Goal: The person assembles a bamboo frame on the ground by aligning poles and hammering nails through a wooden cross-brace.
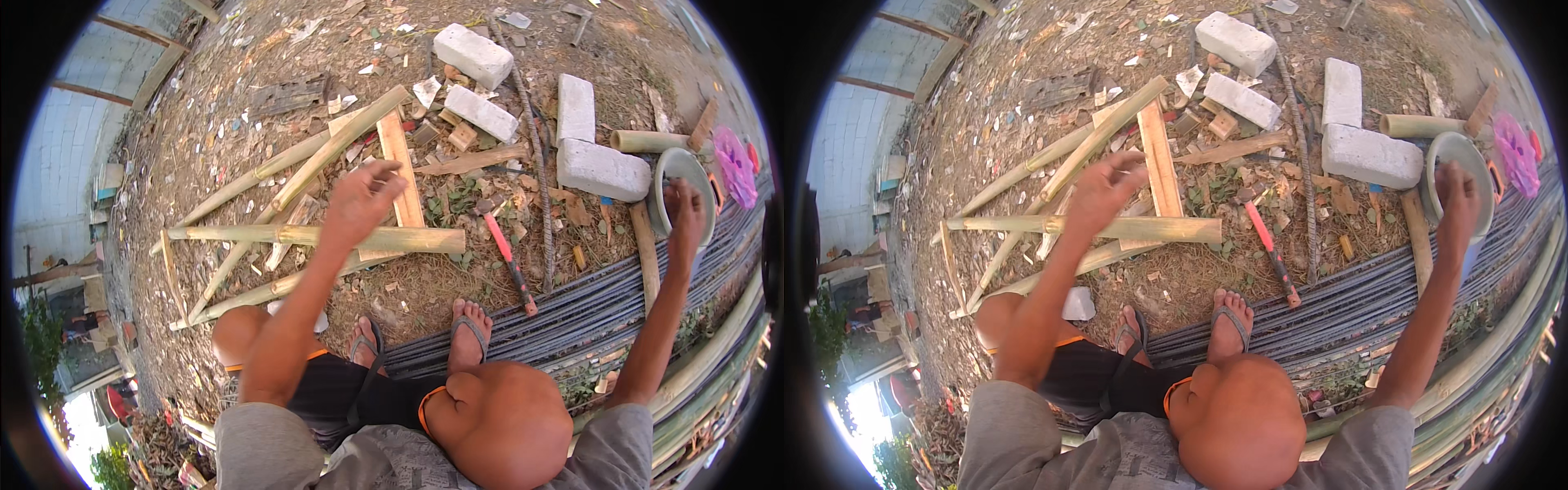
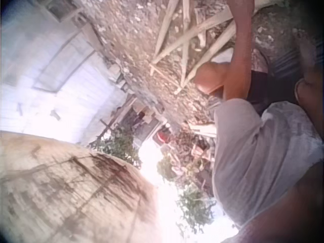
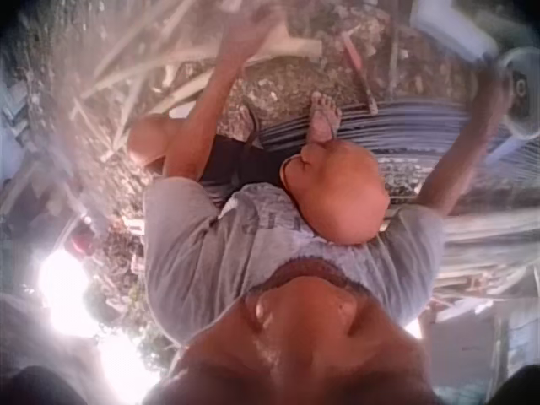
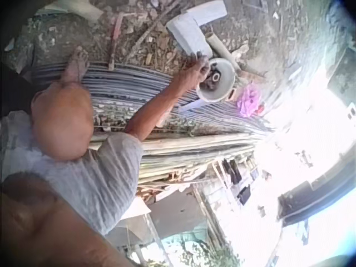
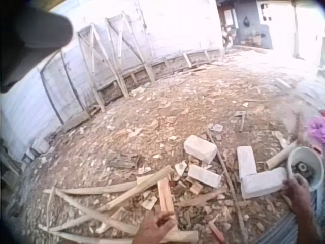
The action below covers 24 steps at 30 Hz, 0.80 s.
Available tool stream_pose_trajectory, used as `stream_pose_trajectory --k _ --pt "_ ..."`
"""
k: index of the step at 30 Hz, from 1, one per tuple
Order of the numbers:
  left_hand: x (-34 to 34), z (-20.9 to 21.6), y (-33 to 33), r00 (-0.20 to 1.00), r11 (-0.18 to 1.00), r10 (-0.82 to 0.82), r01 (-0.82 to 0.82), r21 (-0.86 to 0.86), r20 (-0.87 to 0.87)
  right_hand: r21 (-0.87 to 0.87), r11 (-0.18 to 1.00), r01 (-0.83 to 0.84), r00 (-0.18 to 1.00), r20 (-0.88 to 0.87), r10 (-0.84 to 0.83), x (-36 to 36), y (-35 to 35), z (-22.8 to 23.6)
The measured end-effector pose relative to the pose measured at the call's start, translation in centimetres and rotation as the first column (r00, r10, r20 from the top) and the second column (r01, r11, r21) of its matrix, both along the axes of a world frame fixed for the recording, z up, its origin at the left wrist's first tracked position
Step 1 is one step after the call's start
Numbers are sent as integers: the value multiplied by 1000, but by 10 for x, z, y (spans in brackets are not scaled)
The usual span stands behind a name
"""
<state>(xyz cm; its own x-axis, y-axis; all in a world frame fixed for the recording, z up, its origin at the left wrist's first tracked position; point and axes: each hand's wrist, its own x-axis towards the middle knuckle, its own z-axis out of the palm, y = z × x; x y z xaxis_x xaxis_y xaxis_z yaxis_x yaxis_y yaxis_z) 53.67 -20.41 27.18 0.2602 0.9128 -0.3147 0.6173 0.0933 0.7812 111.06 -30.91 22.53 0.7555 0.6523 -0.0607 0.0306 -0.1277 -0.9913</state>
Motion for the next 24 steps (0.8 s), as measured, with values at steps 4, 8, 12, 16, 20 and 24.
stream_pose_trajectory --k 4,8,12,16,20,24 --pt "71 -81 -148 857 932 221 -46 -358 465 -130 894 -429 660 -721 212 -239 -57 -24" --pt "86 -104 -207 698 825 475 -141 -548 536 -94 860 -501 307 -949 76 -324 -115 -78" --pt "67 -95 -205 597 732 643 -294 -614 481 -116 825 -553 311 -947 76 -351 -119 -79" --pt "71 -86 -200 537 675 714 -355 -647 450 -89 801 -593 324 -936 136 -354 -115 -82" --pt "59 -123 -211 593 749 661 -483 -453 460 -182 703 -687 495 -826 270 -366 -113 -88" --pt "36 -122 -191 560 691 721 -619 -372 407 -554 663 -504 742 116 661 -328 -112 -124"
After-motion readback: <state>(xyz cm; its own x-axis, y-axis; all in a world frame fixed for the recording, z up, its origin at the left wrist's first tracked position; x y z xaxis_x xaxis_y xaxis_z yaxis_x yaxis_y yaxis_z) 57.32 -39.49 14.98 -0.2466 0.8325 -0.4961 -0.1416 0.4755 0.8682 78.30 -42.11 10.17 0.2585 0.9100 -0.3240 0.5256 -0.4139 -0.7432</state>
